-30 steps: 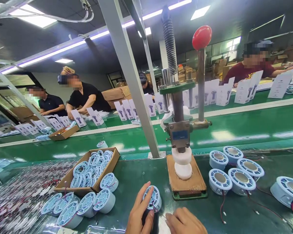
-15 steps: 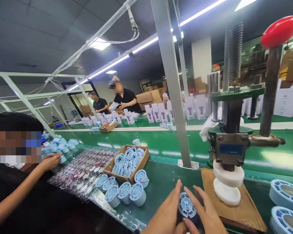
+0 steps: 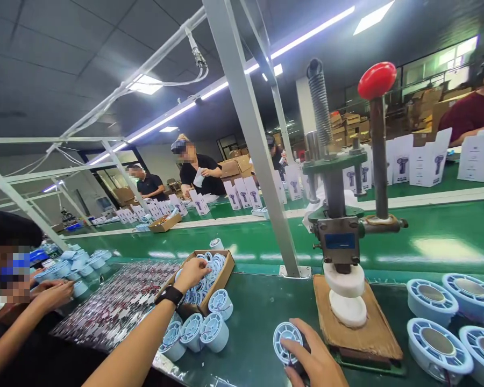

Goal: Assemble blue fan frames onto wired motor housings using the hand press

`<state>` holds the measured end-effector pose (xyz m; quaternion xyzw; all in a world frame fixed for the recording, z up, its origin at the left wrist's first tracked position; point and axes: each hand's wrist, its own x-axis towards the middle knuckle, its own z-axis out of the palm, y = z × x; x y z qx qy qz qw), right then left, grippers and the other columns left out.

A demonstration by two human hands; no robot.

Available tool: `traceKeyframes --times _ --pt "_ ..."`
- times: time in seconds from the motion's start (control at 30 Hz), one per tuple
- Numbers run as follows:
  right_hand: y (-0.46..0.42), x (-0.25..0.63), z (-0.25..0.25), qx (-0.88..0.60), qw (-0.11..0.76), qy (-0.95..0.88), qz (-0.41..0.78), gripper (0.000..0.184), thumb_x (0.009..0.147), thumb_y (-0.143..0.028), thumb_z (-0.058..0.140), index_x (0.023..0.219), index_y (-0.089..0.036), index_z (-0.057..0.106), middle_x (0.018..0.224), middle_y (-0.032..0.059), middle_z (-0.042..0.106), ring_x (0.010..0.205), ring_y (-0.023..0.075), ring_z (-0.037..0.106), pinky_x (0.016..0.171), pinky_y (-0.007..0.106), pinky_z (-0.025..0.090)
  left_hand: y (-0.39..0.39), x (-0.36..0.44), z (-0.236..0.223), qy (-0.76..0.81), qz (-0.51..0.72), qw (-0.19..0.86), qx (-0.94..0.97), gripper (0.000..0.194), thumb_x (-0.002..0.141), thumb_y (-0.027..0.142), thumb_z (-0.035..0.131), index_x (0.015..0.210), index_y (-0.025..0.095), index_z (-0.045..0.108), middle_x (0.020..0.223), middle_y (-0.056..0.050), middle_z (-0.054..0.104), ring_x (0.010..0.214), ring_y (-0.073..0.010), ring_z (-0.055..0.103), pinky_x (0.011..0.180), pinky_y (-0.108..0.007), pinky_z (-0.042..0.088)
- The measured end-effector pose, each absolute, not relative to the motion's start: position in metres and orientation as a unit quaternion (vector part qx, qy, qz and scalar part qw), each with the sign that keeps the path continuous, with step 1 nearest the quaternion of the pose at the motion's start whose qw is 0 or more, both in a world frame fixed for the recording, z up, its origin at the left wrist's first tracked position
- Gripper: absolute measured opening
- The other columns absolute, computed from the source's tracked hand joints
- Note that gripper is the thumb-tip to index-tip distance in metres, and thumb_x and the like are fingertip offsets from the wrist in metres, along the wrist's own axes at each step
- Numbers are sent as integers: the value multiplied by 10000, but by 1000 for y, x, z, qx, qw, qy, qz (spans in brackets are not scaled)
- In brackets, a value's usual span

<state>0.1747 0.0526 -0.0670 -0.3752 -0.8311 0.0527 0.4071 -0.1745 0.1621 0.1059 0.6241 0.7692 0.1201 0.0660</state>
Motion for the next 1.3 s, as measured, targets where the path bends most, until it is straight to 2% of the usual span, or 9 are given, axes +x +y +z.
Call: traceKeyframes --times 0.17,0.33,0.43,0.57,0.7,0.83,0.97,1.13,1.3 --pt "46 172 -53 -385 409 -821 104 304 812 -201 617 1100 -268 690 1280 92 585 1105 209 637 890 243 550 137 -159 130 739 212 93 633 220 898 321 594 915 110 655 764 -11 671 641 -138 625 599 -263 516" --pt "30 180 -30 -434 400 -787 180 330 816 -156 556 1114 -239 671 1339 105 527 1194 209 576 992 308 499 58 -76 88 583 259 164 753 132 835 241 597 863 211 723 928 -26 705 893 -179 644 829 -272 509" --pt "18 192 -26 -445 385 -783 202 355 795 -138 556 1116 -238 669 1350 97 518 1214 198 561 1010 297 486 24 -40 45 472 224 193 830 313 819 95 524 859 300 758 1101 -28 672 985 -174 630 869 -274 510" --pt "4 207 -30 -461 379 -778 195 377 784 -134 562 1129 -239 672 1361 97 513 1227 209 552 1003 297 491 23 -34 13 497 228 202 813 423 898 111 398 970 326 754 1212 -56 627 1044 -179 626 914 -307 524" --pt "-2 214 -38 -453 395 -783 164 373 771 -116 569 1107 -230 683 1352 95 525 1204 208 571 972 260 508 23 -33 1 560 261 150 772 360 905 240 465 1201 308 658 1311 -86 572 1196 -252 559 996 -424 494" --pt "-3 215 -44 -447 403 -787 139 397 768 -108 579 1130 -243 670 1360 82 519 1210 202 565 978 250 504 7 -17 -16 608 276 78 740 625 748 334 697 1350 281 538 1261 -111 602 1189 -350 523 977 -533 472" --pt "-5 215 -48 -448 415 -780 140 406 794 -117 559 1182 -223 612 1380 84 496 1245 186 535 1013 248 479 2 -11 -26 586 287 70 755 731 780 238 617 1463 306 366 1388 -70 547 1259 -328 468 1009 -515 440" --pt "-10 203 -53 -495 449 -726 164 525 797 -127 505 1315 -167 429 1345 100 528 1222 175 555 1004 241 485 7 -8 -20 611 302 133 719 565 808 326 648 1356 296 515 1314 -60 620 1241 -318 528 1027 -508 444" --pt "-12 191 -54 -513 445 -716 162 621 848 -160 449 1437 -197 257 1342 65 541 1200 157 573 970 229 507 8 8 -2 569 363 222 703 773 813 326 639 1498 290 283 1257 -53 656 1090 -238 650 956 -363 523"
